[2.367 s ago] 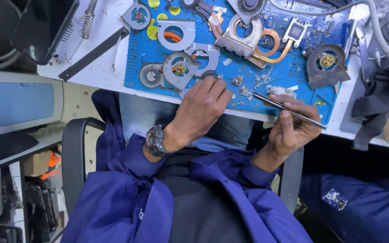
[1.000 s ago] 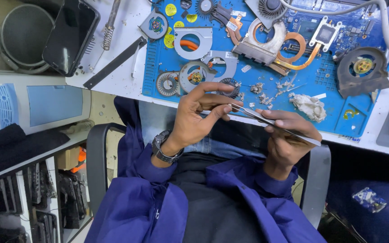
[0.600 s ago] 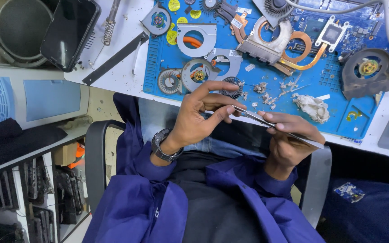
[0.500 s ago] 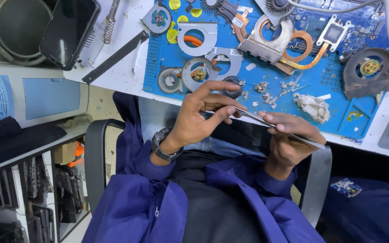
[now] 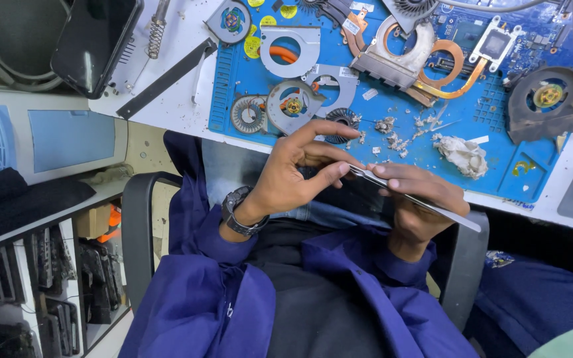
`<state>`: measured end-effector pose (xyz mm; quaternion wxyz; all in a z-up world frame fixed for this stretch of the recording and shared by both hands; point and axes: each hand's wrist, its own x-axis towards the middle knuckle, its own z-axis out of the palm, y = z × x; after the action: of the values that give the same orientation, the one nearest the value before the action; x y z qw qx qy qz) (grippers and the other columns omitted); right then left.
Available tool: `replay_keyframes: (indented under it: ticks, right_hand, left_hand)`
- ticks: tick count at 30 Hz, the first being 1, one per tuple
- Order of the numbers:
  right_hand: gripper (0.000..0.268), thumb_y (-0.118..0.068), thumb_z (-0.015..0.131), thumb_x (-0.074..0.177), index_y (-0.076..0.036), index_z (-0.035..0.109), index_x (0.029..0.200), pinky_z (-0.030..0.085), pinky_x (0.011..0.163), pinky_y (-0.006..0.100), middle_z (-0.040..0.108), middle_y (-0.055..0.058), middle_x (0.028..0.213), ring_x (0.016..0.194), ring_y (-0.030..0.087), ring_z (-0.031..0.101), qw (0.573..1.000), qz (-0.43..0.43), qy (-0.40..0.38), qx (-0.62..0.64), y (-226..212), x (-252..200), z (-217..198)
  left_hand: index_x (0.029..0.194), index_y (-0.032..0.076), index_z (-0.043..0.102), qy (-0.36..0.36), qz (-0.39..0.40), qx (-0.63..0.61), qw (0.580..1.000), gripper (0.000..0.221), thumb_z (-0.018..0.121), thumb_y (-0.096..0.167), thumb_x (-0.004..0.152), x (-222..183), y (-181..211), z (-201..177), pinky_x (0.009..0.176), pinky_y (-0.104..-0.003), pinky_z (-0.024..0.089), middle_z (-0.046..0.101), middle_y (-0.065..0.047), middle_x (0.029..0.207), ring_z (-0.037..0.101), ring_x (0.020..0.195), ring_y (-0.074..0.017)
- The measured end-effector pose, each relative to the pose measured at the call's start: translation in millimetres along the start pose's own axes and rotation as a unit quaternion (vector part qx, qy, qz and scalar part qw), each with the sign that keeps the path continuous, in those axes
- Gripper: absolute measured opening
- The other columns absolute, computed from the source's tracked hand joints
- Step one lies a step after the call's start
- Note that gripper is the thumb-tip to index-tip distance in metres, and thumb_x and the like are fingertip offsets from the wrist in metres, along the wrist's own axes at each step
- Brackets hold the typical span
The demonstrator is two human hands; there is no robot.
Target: Cleaning dust and debris from a laptop cooling fan using tweezers
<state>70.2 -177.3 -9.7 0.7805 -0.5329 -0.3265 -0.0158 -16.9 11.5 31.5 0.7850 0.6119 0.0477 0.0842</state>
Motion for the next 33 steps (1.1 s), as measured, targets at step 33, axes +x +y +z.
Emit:
replay_keyframes:
  ticks: [33]
  right_hand:
    - [0.025, 0.005, 0.084, 0.086, 0.013, 0.062, 0.079, 0.061, 0.069, 0.047, 0.07, 0.035, 0.077, 0.074, 0.045, 0.076, 0.991, -0.075, 0.032, -0.111, 12.0, -0.1, -8.1]
  left_hand:
    - [0.118, 0.009, 0.073, 0.144, 0.24, 0.566, 0.776, 0.019, 0.074, 0.011, 0.099, 9.8, -26.7, 12.7, 0.069, -0.031, 0.059, 0.067, -0.005, 0.092, 0.059, 0.078, -0.0233]
